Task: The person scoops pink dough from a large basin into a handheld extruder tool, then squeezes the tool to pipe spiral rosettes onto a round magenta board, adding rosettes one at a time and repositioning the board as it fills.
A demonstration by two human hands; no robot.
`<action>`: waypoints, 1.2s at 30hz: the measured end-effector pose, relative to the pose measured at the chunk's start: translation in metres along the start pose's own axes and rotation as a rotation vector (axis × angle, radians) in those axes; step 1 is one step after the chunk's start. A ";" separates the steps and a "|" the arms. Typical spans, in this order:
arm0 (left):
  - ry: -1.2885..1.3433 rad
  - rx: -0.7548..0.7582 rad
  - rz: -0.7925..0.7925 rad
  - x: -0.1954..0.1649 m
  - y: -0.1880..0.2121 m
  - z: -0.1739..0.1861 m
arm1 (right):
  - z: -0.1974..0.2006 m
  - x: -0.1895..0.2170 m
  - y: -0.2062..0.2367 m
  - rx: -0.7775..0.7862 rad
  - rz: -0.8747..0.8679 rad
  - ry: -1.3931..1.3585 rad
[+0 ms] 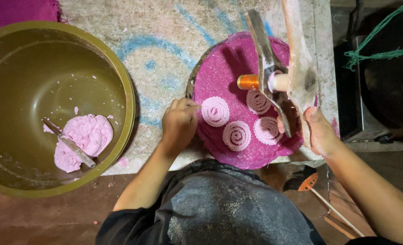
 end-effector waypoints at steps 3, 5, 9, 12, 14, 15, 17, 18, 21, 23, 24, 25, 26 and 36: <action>0.007 -0.018 -0.055 -0.012 -0.016 0.011 | 0.009 -0.004 -0.008 0.002 -0.044 0.007; 0.164 -0.110 -0.079 -0.016 -0.036 0.017 | 0.015 -0.003 -0.016 0.033 -0.059 0.082; 1.556 0.142 0.466 -0.012 -0.102 -0.014 | 0.007 0.005 -0.036 0.199 -0.273 0.232; 2.123 0.357 0.552 -0.008 -0.141 -0.050 | -0.005 0.018 -0.045 0.095 -0.513 0.278; 2.297 0.358 0.482 -0.009 -0.153 -0.074 | -0.008 0.036 -0.052 0.110 -0.477 0.367; 2.383 0.356 0.447 -0.009 -0.158 -0.086 | -0.004 0.050 -0.059 0.203 -0.378 0.440; 2.369 0.237 0.571 -0.006 -0.169 -0.111 | -0.003 0.065 -0.071 0.261 -0.252 0.553; 2.357 0.176 0.634 -0.003 -0.173 -0.121 | -0.002 0.070 -0.077 0.227 -0.229 0.592; 2.434 0.149 0.696 0.014 -0.185 -0.141 | -0.009 0.069 -0.092 0.079 -0.087 0.824; 2.425 0.141 0.681 0.025 -0.186 -0.147 | -0.016 0.062 -0.097 0.015 -0.071 0.867; 2.421 0.136 0.678 0.027 -0.185 -0.150 | -0.019 0.059 -0.097 0.010 -0.117 0.817; 2.416 0.131 0.672 0.027 -0.184 -0.152 | -0.021 0.057 -0.096 0.005 -0.164 0.768; 2.411 0.123 0.667 0.027 -0.183 -0.154 | -0.020 0.059 -0.096 0.015 -0.184 0.749; 2.319 0.118 0.630 0.018 -0.207 -0.133 | -0.022 0.079 -0.098 0.041 -0.008 0.781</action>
Point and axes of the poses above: each hand's wrist, its own y-axis away from the middle knuckle, its own z-axis out of the back of the hand, x = y × z, the point moved 1 cm from there along -y, towards the middle knuckle, and after that the axes turned 14 degrees about -x, right-handed, at the moved point
